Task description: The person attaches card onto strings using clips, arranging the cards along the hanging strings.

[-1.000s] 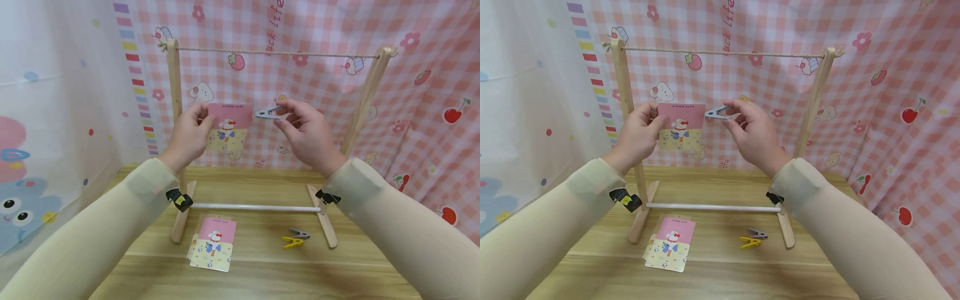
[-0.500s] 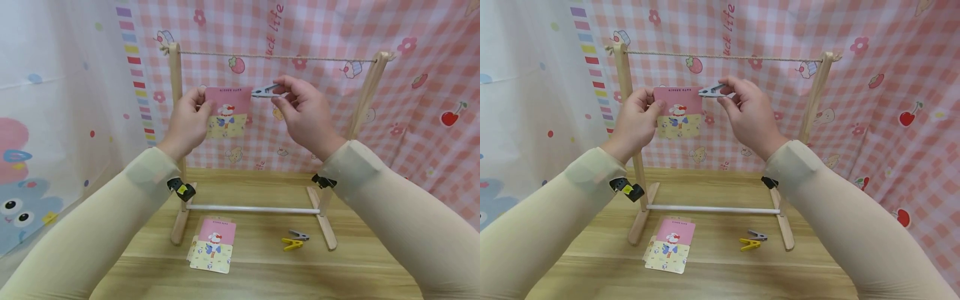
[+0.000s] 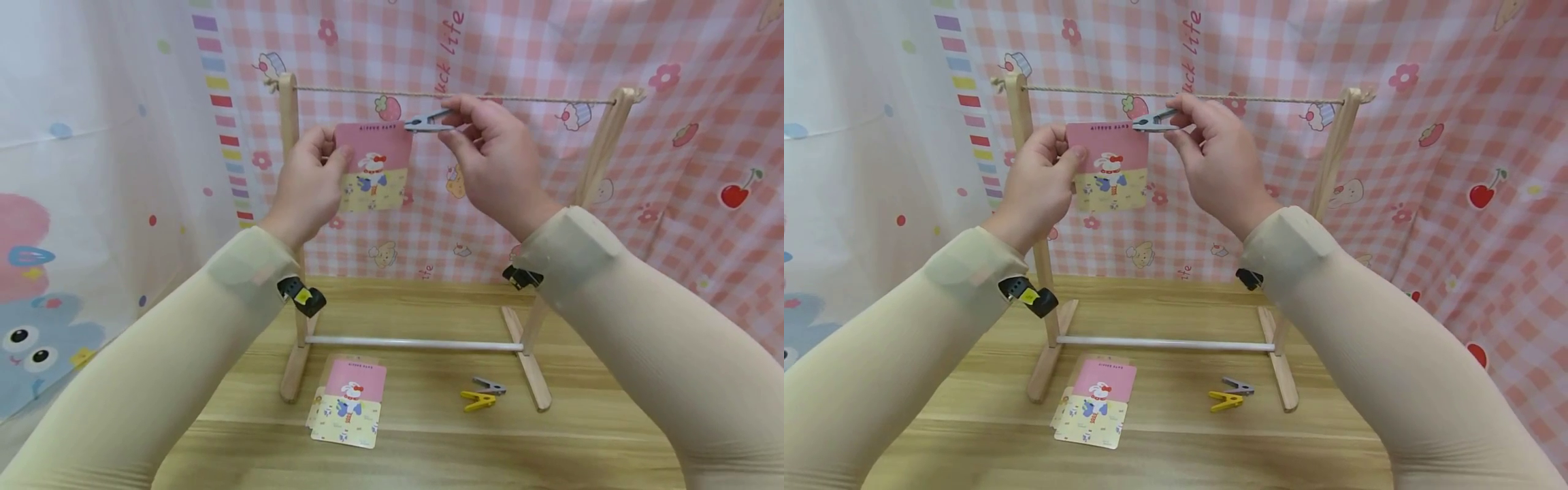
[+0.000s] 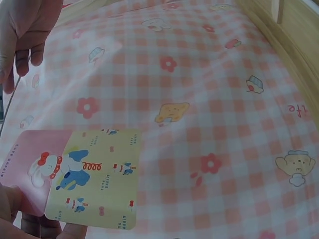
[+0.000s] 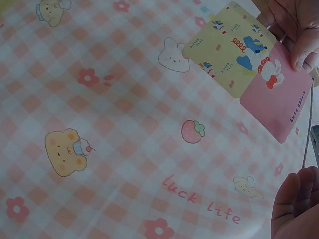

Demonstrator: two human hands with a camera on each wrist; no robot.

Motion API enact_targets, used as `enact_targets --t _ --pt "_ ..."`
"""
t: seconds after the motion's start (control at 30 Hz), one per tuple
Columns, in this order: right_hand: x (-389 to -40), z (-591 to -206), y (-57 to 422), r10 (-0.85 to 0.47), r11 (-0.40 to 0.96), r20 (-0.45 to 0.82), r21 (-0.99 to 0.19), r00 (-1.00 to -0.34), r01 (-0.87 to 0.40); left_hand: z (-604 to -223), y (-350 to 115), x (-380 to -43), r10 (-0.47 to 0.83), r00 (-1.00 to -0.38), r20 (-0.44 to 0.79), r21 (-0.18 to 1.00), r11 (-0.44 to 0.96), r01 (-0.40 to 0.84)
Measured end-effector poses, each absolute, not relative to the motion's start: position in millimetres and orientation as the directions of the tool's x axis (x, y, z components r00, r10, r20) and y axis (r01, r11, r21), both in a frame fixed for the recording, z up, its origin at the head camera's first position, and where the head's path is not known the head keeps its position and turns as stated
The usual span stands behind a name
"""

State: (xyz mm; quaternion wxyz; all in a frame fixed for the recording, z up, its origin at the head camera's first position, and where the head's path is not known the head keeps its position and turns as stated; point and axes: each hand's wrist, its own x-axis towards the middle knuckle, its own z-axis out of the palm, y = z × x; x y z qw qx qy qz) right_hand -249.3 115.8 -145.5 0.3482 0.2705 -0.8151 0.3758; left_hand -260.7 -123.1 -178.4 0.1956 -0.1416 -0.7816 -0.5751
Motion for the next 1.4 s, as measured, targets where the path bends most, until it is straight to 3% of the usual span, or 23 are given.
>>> enact_targets --t 0.33,0.57,0.77,1.0,1.4 --pt "-250 -128 106 -0.159 0.636 0.785 -0.383 -0.599 -0.67 -171 -117 -265 -0.06 -0.876 0.479 0.858 0.242 0.453" --pt "-255 -114 97 -0.19 0.729 0.822 -0.248 -0.537 -0.638 -167 -114 -267 -0.091 -0.875 0.476 0.869 0.201 0.452" --pt "-256 -106 87 -0.211 0.776 0.776 -0.237 -0.595 -0.585 -165 -112 -270 -0.106 -0.875 0.473 0.876 0.17 0.452" --pt "-264 -104 84 -0.239 0.782 0.784 -0.195 -0.573 -0.592 -164 -109 -272 -0.118 -0.874 0.471 0.878 0.151 0.453" --pt "-268 -104 76 -0.278 0.796 0.75 -0.169 -0.6 -0.581 -167 -108 -272 -0.126 -0.878 0.461 0.883 0.166 0.44"
